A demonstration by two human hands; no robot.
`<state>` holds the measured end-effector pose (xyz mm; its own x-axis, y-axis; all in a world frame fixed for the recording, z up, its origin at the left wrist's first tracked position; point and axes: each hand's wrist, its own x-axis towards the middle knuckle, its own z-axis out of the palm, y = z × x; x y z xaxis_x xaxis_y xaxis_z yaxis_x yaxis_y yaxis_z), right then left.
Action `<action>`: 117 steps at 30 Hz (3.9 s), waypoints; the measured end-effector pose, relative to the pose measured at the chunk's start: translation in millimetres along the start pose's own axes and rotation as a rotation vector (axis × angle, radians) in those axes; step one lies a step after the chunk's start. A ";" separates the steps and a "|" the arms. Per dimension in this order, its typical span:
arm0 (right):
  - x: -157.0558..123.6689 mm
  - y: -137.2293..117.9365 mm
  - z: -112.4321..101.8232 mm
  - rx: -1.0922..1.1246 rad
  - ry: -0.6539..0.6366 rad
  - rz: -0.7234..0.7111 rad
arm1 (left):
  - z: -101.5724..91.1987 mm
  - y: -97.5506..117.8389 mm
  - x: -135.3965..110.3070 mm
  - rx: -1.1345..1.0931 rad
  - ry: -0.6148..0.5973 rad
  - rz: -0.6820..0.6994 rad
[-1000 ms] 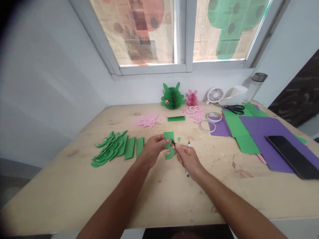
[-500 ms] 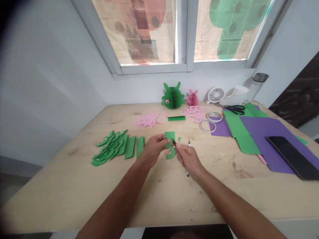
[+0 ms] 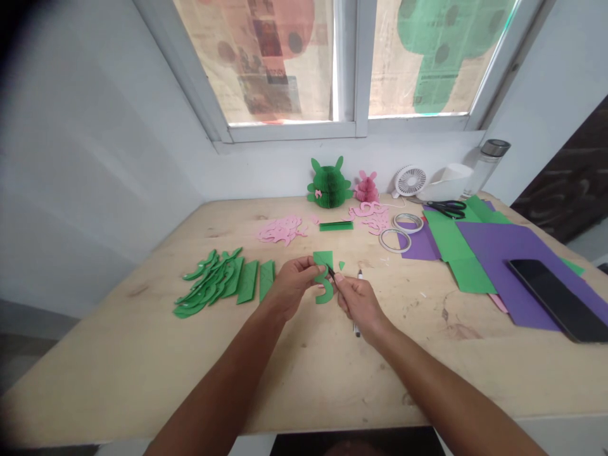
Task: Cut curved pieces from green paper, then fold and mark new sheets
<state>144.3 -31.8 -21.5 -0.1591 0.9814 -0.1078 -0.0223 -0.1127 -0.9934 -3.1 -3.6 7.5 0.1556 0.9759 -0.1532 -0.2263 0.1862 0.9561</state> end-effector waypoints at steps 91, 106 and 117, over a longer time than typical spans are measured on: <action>-0.1 -5.3 0.0 -0.058 0.016 -0.007 | -3.1 6.3 -2.8 -0.008 -0.071 0.001; -0.1 -6.0 -0.7 -0.149 0.057 -0.037 | -3.2 6.0 -2.9 0.001 -0.082 -0.007; 0.1 -5.9 -1.3 -0.153 0.054 -0.049 | -4.1 3.3 -1.3 0.004 -0.084 -0.011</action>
<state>145.7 -30.8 -15.7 -0.1081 0.9925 -0.0566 0.1228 -0.0432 -0.9915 -8.0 -3.8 9.8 0.2382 0.9608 -0.1419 -0.2200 0.1957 0.9557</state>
